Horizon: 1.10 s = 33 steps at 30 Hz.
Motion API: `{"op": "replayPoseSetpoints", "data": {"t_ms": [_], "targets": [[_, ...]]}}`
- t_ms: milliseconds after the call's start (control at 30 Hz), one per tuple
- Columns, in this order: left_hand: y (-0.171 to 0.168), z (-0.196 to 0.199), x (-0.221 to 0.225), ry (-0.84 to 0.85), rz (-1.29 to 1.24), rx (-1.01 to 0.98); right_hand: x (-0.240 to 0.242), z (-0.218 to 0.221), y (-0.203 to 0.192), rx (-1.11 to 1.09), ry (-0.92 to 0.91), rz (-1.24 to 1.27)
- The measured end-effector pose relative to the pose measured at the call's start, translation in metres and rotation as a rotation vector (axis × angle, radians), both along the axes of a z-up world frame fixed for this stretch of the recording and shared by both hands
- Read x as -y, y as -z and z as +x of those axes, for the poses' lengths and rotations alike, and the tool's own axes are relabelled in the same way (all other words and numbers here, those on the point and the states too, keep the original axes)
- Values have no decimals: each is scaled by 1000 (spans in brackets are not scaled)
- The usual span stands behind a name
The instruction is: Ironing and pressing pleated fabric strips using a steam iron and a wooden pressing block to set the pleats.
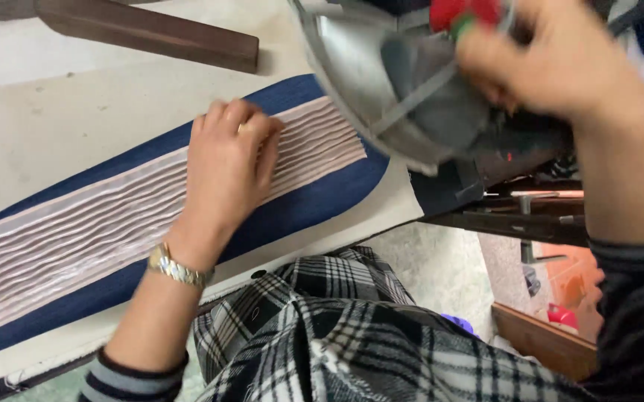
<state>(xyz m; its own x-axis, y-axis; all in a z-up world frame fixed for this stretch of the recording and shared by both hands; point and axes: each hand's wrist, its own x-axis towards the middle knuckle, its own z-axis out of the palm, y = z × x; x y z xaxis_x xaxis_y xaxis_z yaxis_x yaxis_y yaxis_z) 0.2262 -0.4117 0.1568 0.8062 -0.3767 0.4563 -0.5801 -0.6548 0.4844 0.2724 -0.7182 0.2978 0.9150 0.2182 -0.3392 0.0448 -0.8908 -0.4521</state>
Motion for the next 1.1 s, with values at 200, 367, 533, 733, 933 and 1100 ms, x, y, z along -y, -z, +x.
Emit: {"op": "replayPoseSetpoints", "data": {"t_ms": [200,367,533,733,933,1100], "targets": [[18,64,27,64,134,-269,-35,-70,-4,-393,355,-119],[28,83,52,71,174,-513,-27,-100,10,-435,252,-313],[25,88,58,51,255,-557,-20,-106,24,-292,97,-308],[26,92,59,26,213,-631,-29,-98,36,-311,25,-387],[37,102,61,40,243,-619,-33,-99,43,-289,-2,-428],[35,111,65,60,294,-695,-26,-104,55,-205,-44,-432]]}}
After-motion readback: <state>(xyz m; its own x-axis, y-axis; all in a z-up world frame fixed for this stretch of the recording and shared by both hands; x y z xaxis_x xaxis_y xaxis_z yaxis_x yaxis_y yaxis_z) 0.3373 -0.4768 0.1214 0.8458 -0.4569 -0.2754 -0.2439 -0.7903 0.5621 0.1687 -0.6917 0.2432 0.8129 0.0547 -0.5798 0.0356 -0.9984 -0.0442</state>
